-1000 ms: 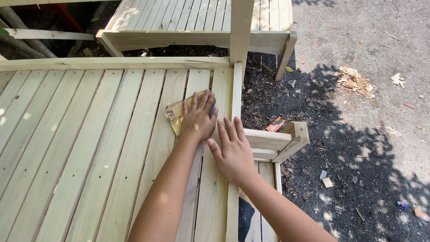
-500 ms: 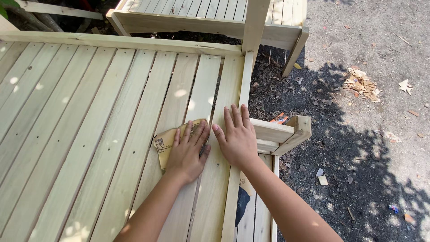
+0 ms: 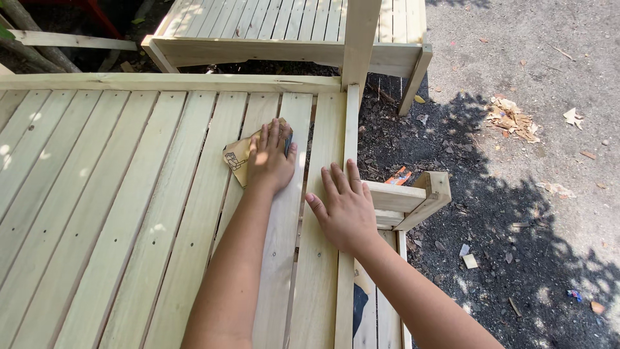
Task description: The person sands the slatted surface and edges of an unfinished wooden bench outdoors, rubbing sandpaper back and forth across the planks and along the frame rails, moving progressively across different sections of the seat and side rails.
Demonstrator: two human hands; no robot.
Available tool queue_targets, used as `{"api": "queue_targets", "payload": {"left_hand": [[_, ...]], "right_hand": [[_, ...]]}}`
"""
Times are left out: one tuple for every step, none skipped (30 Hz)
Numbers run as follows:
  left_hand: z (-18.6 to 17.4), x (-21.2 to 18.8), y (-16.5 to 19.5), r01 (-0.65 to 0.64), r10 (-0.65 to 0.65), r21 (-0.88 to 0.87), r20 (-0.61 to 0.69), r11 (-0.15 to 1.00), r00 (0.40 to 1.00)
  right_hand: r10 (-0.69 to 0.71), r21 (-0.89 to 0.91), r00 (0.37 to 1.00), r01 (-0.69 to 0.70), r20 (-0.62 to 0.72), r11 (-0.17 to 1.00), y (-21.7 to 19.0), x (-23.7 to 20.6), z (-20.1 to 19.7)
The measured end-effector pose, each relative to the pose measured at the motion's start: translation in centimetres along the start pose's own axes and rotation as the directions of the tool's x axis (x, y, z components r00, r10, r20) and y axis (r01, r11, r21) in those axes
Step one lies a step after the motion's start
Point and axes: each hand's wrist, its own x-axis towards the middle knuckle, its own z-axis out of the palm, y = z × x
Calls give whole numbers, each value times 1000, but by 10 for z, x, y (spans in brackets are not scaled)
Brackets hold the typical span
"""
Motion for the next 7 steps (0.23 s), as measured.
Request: {"api": "queue_targets", "payload": {"left_hand": [[0, -7, -1, -6, 6, 1, 24, 1000, 1000], [3, -25, -5, -5, 5, 7, 53, 1000, 999], [6, -48, -12, 0, -2, 15, 86, 1000, 996], [8, -71, -18, -29, 28, 10, 70, 1000, 997], [10, -98, -25, -59, 59, 6, 59, 998, 997], [11, -124, -31, -94, 94, 1, 47, 996, 994], [11, -147, -35, -86, 85, 5, 73, 996, 994]], "right_hand": [[-4, -15, 1000, 4, 3, 1000, 0, 4, -2], [-12, -24, 1000, 13, 14, 1000, -1, 7, -3], [3, -19, 999, -2, 37, 1000, -2, 9, -4], [16, -14, 998, -15, 59, 1000, -1, 12, -5], [33, -8, 996, -33, 85, 999, -1, 13, -6], [29, -11, 996, -28, 86, 1000, -1, 12, -5], [24, -16, 996, -23, 82, 1000, -1, 13, -5]]}}
